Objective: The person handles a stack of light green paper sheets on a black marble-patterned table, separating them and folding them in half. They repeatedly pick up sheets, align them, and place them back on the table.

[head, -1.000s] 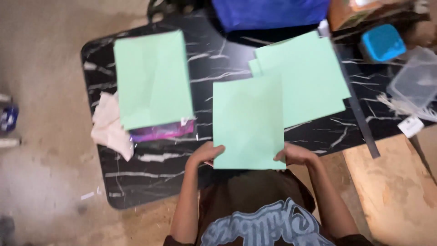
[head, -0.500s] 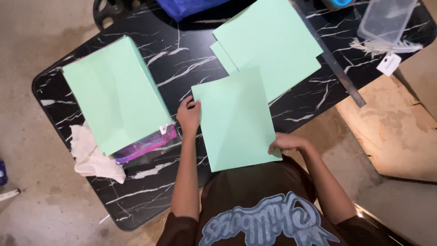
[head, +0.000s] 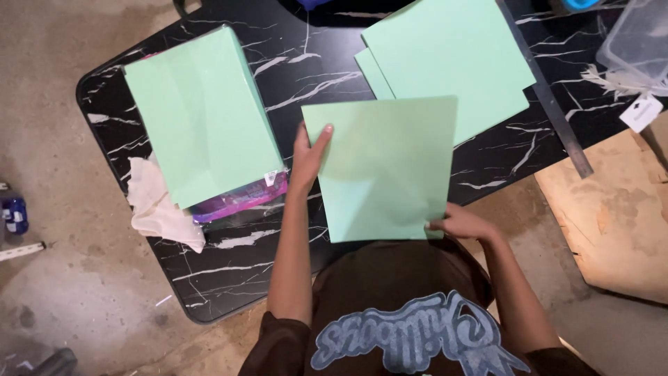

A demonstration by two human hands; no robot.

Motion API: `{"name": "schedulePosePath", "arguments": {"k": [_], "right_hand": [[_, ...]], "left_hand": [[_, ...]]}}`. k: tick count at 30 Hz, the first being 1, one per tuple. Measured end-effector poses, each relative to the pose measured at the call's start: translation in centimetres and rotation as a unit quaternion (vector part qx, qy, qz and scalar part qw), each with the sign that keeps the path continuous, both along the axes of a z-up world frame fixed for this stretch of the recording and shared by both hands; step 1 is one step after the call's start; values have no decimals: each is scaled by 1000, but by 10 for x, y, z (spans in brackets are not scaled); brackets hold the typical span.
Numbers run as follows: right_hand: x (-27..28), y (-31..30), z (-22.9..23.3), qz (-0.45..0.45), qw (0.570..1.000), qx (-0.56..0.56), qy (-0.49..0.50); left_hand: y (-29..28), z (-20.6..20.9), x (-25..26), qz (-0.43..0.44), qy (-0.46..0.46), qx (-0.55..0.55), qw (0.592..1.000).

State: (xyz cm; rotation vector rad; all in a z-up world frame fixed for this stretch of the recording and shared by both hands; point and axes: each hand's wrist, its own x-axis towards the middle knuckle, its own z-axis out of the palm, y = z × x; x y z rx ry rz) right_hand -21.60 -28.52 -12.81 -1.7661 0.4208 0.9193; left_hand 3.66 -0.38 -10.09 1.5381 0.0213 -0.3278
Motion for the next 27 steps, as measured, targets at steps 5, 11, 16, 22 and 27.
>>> {"name": "schedulePosePath", "arguments": {"k": [5,11,16,22,27], "right_hand": [[31,1,43,-17,995,-34,-91],[66,5,75,-112,983,-55,-135],[73,18,67,-153,951,-20,-267],[78,14,81,-139,943,-7,-301],[90,-2,111,-228,901,72,-363]], "left_hand": [[-11,107,-22,-74,-11,-3,997],[8,116,-68,27,-169,12,985],[23,82,-95,133,-254,46,957],[23,105,-114,133,-259,67,954],[19,111,-110,54,-209,111,970]]}}
